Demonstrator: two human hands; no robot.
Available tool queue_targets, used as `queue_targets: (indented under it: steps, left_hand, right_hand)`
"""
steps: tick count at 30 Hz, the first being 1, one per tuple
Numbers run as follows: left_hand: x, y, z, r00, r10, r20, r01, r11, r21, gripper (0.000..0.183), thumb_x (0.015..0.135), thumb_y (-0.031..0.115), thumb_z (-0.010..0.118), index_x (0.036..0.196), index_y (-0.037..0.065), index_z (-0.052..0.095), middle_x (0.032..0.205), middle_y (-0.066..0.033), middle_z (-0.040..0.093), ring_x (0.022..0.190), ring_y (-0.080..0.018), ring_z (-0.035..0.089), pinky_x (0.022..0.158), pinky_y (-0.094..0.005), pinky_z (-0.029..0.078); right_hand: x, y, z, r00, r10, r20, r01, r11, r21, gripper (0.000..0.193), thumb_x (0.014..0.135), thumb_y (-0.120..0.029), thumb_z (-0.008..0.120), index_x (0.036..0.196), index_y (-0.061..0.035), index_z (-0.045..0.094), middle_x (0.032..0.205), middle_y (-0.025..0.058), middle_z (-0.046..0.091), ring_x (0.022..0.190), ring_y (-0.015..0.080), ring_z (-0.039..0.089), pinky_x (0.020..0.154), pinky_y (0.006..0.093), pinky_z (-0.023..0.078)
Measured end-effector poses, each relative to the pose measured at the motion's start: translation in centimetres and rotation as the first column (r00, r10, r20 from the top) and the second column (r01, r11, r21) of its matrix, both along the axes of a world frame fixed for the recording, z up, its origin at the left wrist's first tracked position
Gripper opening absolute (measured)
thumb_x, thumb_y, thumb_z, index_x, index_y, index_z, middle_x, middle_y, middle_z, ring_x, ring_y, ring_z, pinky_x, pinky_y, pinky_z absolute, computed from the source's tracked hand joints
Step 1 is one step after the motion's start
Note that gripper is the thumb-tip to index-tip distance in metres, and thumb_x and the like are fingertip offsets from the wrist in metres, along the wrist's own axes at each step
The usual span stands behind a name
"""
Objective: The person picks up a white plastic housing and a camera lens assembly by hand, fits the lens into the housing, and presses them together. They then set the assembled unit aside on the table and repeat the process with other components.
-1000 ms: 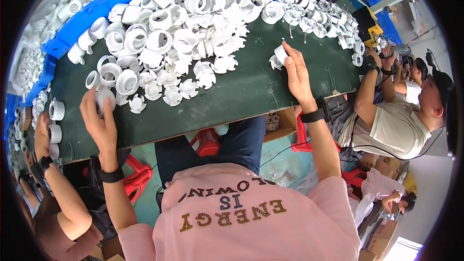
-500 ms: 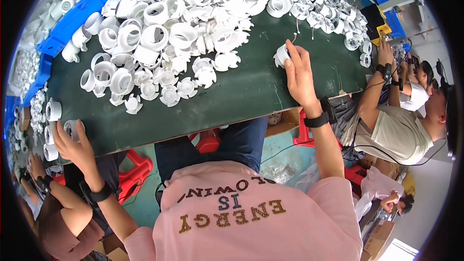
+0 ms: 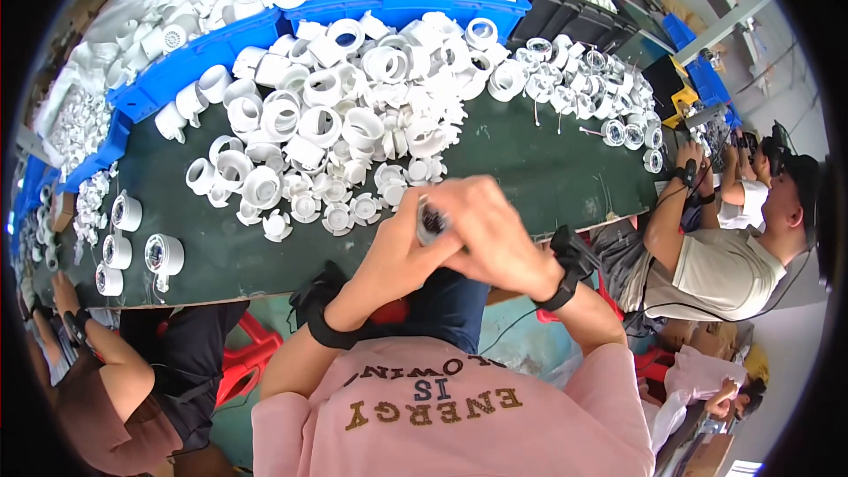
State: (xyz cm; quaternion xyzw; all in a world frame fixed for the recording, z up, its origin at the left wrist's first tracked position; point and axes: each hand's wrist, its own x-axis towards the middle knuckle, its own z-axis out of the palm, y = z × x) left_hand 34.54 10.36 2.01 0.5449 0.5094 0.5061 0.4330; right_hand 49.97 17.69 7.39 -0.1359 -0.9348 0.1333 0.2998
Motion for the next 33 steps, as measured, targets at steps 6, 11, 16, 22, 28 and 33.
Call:
queue_targets:
  steps: [6,11,16,22,28,33]
  left_hand:
    - [-3.3,-2.0,1.4,0.922,0.076,0.380,0.003,0.979,-0.205,0.048,0.079,0.001,0.056,0.125,0.008,0.043,0.098,-0.0071,0.056,0.078,-0.0146,0.056,0.064,-0.0252,0.043]
    - [-2.7,-2.4,2.7,0.824,0.144,0.548,0.009,0.964,-0.266,0.031,0.088,0.020,0.048,0.117,0.007,0.048,0.087,-0.0072,0.058,0.066,-0.0148,0.056,0.055,-0.0237,0.040]
    - [-3.5,-2.5,2.4,0.757,0.249,0.604,-0.055,0.946,-0.321,0.038,0.097,0.038,0.039,0.109,0.005,0.052,0.079,-0.0077,0.061,0.050,-0.0119,0.049,0.040,-0.0228,0.030]
    - [-2.2,-1.0,2.1,0.941,0.195,0.277,-0.134,0.965,-0.227,0.039,0.096,0.038,0.046,0.097,0.001,0.058,0.071,-0.0023,0.058,0.055,-0.0060,0.046,0.048,-0.0237,0.034]
    - [-1.1,-1.5,1.4,0.979,0.201,0.035,-0.203,0.976,0.084,0.039,0.097,0.036,0.043,0.095,0.000,0.057,0.072,-0.0017,0.056,0.058,-0.0062,0.046,0.050,-0.0238,0.035]
    - [-1.5,-2.2,2.9,0.951,0.203,0.232,-0.162,0.969,-0.185,0.044,0.097,0.040,0.040,0.097,0.000,0.057,0.078,-0.0028,0.056,0.066,-0.0082,0.048,0.057,-0.0235,0.038]
  right_hand:
    - [0.5,9.2,-1.0,0.930,-0.356,-0.092,0.346,0.932,-0.107,0.050,0.077,-0.004,0.068,0.126,-0.0074,0.055,0.080,0.0082,0.058,0.067,0.0189,0.057,0.062,0.0307,0.047]
    - [1.2,17.2,-5.8,0.848,-0.516,0.121,0.507,0.856,0.096,0.030,0.083,-0.014,0.064,0.113,-0.0139,0.060,0.080,0.0142,0.065,0.072,0.0327,0.064,0.062,0.0411,0.050]
    - [1.6,12.5,-3.5,0.918,-0.395,0.039,0.397,0.917,-0.032,0.015,0.087,-0.012,0.062,0.097,-0.0020,0.060,0.085,0.0163,0.062,0.074,0.0329,0.061,0.064,0.0376,0.048]
    - [0.4,1.0,1.4,0.971,-0.034,0.235,0.116,0.932,-0.344,0.044,0.069,-0.009,0.072,0.108,-0.0045,0.053,0.097,0.0140,0.056,0.085,0.0334,0.059,0.072,0.0370,0.050]
    - [-0.1,-2.4,-0.8,0.998,-0.048,0.044,0.064,0.848,-0.526,0.056,0.073,-0.014,0.078,0.118,-0.0024,0.049,0.108,0.0136,0.052,0.096,0.0287,0.060,0.080,0.0358,0.051]
    - [-0.1,-3.3,-2.4,0.961,-0.085,-0.265,-0.108,0.763,-0.637,0.053,0.078,-0.019,0.077,0.121,-0.0010,0.050,0.116,0.0118,0.049,0.105,0.0222,0.053,0.088,0.0334,0.047]
